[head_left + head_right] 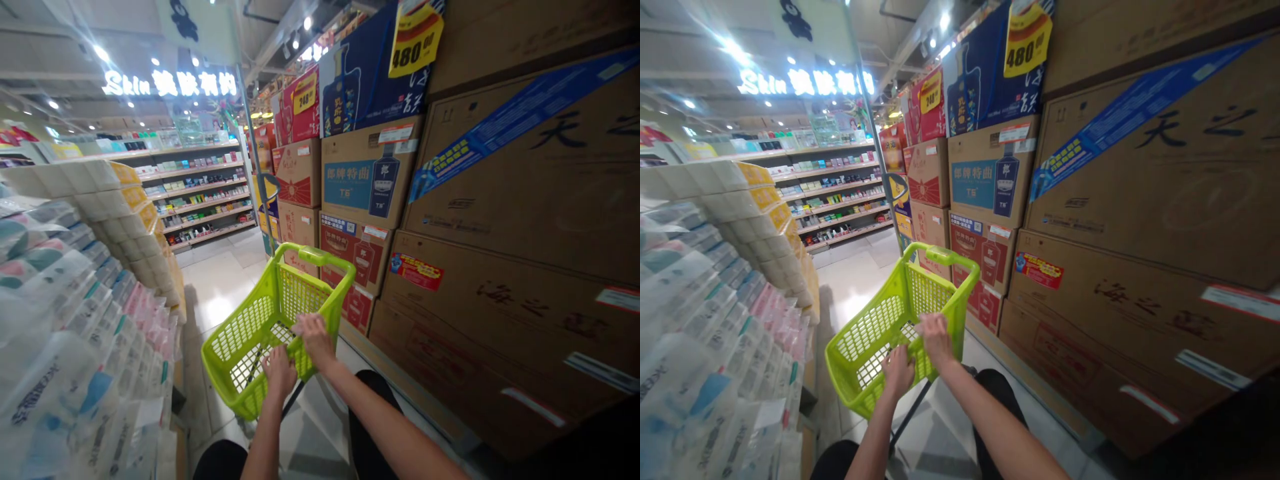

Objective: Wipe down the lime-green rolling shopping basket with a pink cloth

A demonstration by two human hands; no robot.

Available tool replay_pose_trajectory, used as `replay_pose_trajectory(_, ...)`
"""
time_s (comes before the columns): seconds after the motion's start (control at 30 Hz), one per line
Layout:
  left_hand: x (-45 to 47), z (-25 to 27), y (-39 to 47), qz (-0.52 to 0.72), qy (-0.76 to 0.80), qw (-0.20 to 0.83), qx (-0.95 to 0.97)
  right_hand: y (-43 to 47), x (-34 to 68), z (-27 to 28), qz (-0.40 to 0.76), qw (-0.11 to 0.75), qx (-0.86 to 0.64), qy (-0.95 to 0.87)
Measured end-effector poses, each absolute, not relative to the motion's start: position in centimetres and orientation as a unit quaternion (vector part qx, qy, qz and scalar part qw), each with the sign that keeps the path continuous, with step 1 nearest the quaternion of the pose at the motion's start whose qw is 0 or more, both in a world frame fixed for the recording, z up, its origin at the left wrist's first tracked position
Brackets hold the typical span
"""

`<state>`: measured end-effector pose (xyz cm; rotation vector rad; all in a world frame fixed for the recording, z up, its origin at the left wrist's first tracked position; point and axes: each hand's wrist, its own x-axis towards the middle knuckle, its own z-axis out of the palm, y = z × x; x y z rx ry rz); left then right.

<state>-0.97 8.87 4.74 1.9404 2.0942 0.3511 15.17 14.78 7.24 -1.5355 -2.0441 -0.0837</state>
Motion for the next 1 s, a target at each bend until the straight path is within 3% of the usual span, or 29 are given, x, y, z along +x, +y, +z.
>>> replay_pose_trajectory(0.1, -1.6, 4.6, 8.3, 0.117, 0.728, 0.13, 0.663, 14.6, 14.5, 6.6, 0.015, 0.253, -0.512, -0.821)
replay_pose_trajectory(0.3, -3.8, 4.5, 7.6, 0.105, 0.742, 0.135, 0.648, 15.2, 14.6, 7.4, -0.015, 0.319, -0.607, -0.728)
replay_pose_trajectory(0.47, -4.0, 4.4, 7.5, 0.1, 0.746, 0.143, 0.643, 13.0, 11.8, 5.2, 0.034, 0.271, -0.495, -0.825)
replay_pose_trajectory(0.67, -6.4, 4.2, 6.1, 0.098, 0.751, 0.148, 0.635, 14.4, 12.4, 6.1, 0.012, 0.324, -0.595, -0.736)
replay_pose_trajectory(0.87, -7.0, 3.6, 5.1, 0.109, 0.745, 0.141, 0.642, 10.8, 7.7, 3.5, 0.072, 0.301, -0.492, -0.814)
replay_pose_trajectory(1.0, -9.9, 3.3, 3.7, 0.117, 0.762, 0.134, 0.623, 12.0, 9.1, 4.6, 0.05, 0.33, -0.574, -0.748)
